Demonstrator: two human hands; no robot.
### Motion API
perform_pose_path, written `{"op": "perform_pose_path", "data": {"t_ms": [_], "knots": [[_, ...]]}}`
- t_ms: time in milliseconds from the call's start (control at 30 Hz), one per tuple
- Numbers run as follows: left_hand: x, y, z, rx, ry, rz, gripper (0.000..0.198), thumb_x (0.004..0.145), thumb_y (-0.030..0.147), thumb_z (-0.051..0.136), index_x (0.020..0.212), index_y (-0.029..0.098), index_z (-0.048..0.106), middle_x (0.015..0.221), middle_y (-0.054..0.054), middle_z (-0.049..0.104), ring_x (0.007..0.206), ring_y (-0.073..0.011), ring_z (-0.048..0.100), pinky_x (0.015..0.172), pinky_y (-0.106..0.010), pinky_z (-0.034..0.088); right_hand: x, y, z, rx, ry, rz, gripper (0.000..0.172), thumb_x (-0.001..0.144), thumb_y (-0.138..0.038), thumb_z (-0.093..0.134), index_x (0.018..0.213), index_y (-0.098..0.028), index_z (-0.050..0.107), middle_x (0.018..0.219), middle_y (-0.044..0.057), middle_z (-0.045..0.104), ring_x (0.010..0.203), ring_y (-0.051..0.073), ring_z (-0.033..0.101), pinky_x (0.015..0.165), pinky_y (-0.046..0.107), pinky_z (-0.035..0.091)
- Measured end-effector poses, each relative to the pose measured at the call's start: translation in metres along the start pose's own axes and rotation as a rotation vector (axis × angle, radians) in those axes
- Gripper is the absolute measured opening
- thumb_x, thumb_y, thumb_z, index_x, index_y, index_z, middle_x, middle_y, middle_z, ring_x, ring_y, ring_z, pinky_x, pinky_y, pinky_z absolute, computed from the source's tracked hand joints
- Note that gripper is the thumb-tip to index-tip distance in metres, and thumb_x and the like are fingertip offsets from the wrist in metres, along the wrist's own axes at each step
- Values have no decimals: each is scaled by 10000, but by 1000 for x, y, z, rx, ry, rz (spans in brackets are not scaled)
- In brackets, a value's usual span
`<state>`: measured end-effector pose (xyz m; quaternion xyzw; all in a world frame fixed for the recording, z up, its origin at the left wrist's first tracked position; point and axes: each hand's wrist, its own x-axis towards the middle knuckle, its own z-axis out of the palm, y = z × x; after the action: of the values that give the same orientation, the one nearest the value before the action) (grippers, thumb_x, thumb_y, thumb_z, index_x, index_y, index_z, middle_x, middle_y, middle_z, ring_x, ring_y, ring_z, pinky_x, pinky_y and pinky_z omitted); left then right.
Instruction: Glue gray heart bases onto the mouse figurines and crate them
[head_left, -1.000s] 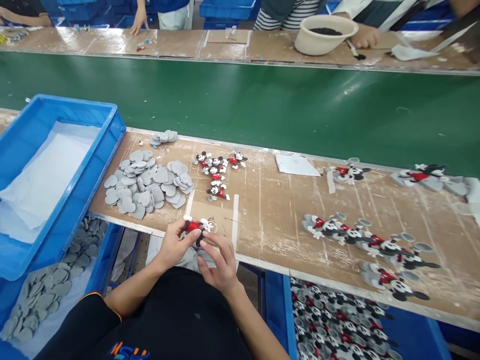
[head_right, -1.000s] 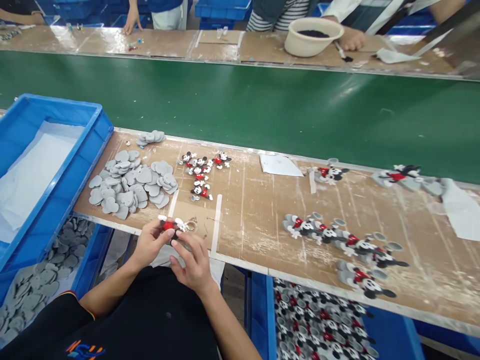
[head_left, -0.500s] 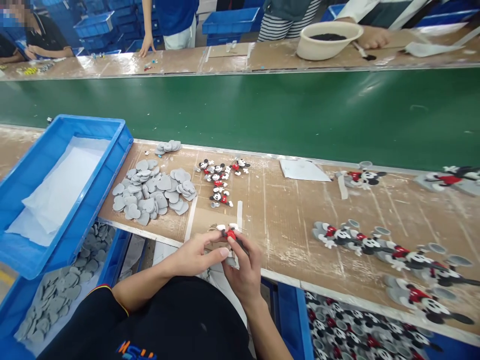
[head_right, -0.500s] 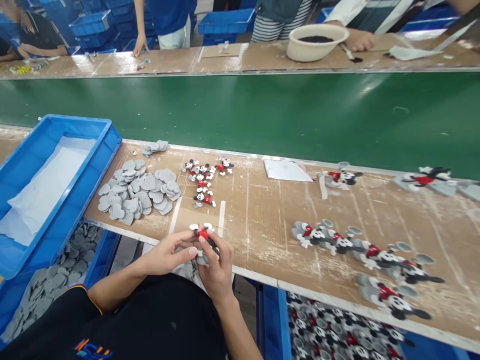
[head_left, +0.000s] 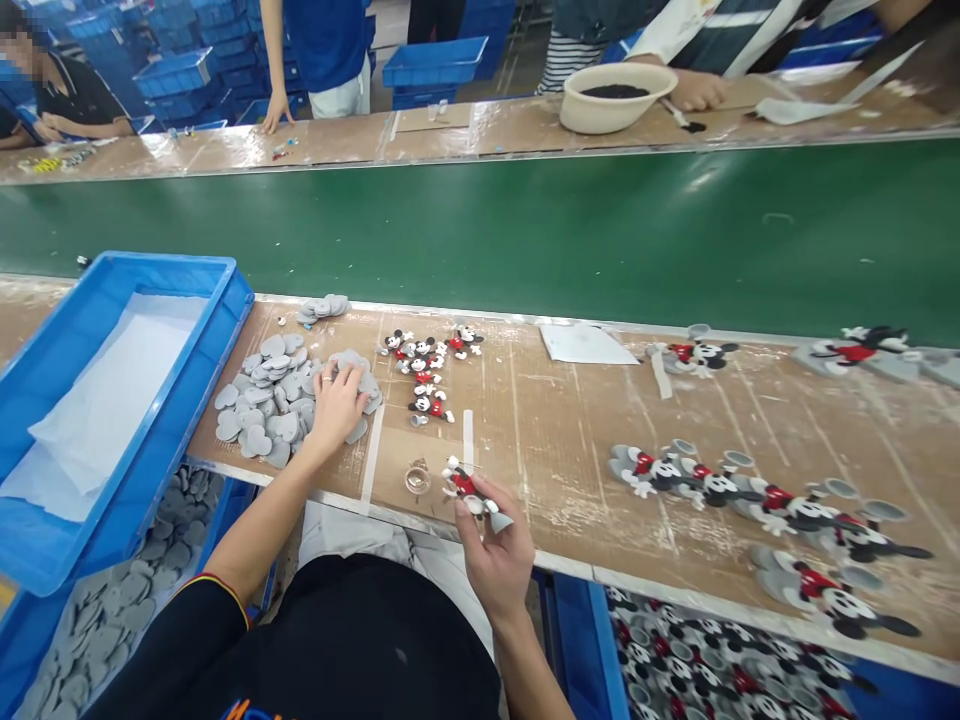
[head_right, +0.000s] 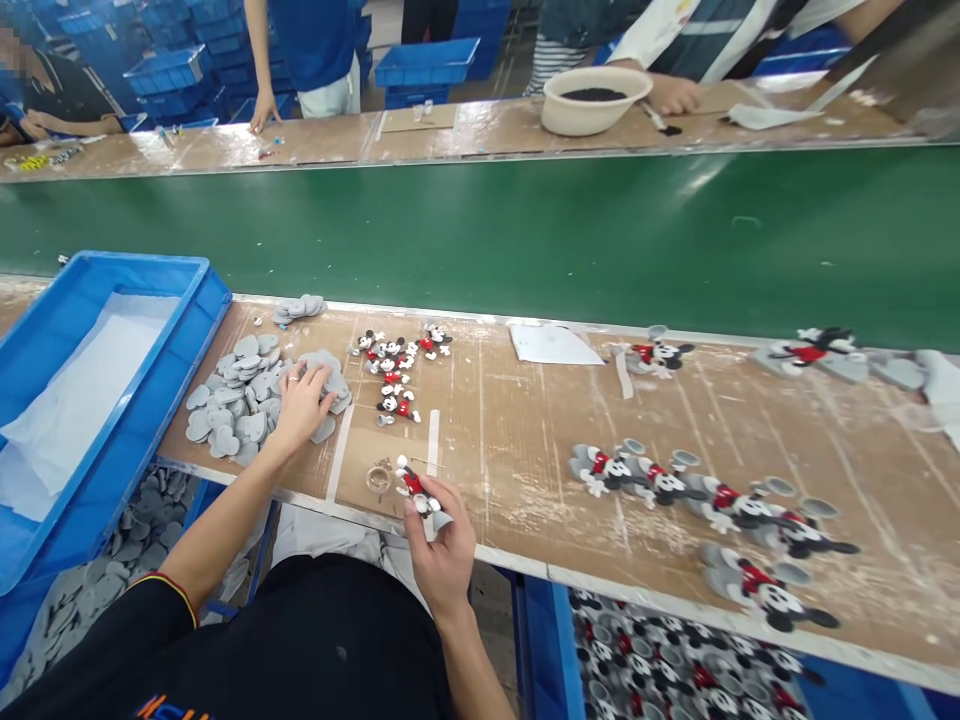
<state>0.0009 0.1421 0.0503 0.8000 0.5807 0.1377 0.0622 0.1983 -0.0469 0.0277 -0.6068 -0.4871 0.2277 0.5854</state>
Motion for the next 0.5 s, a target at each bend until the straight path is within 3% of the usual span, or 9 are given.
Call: {"op": "perform_pose_path", "data": {"t_ms": [133,300,400,500], "knots": [[8,0,-4,59,-26,89,262,906,216,607,1164,202,652,1192,-109,700,1370,-395,399,1112,-597,240,-2,4,-3,18,15,63,307,899,-298,647,1192,-211,641,1194,126,666,1092,269,643,937,513,536],[1,1,-25,101,-10,193,209,930,242,591,1124,210,661,1171,-111,696,1321,-345,472,1124,-566,233,-5,6,-9,40,26,100,357,891,-274,656,1241,-213,622,1239,134,653,1134,275,631,967,517,522],[-20,-2,-40,134,-40,258,227,948,328,572,1099,185,663,1123,-132,688,1178,-324,564,1052,-511,351,-6,5,-14,53,52,112,370,883,-256,667,1248,-222,623,1246,126,649,1153,277,625,977,512,513],[-47,-4,-47,185,-154,288,202,932,343,591,997,172,677,981,-131,682,1027,-309,618,898,-431,464,-5,3,-18,61,79,130,360,883,-259,668,1239,-215,632,1233,128,657,1150,276,630,969,496,521]]}}
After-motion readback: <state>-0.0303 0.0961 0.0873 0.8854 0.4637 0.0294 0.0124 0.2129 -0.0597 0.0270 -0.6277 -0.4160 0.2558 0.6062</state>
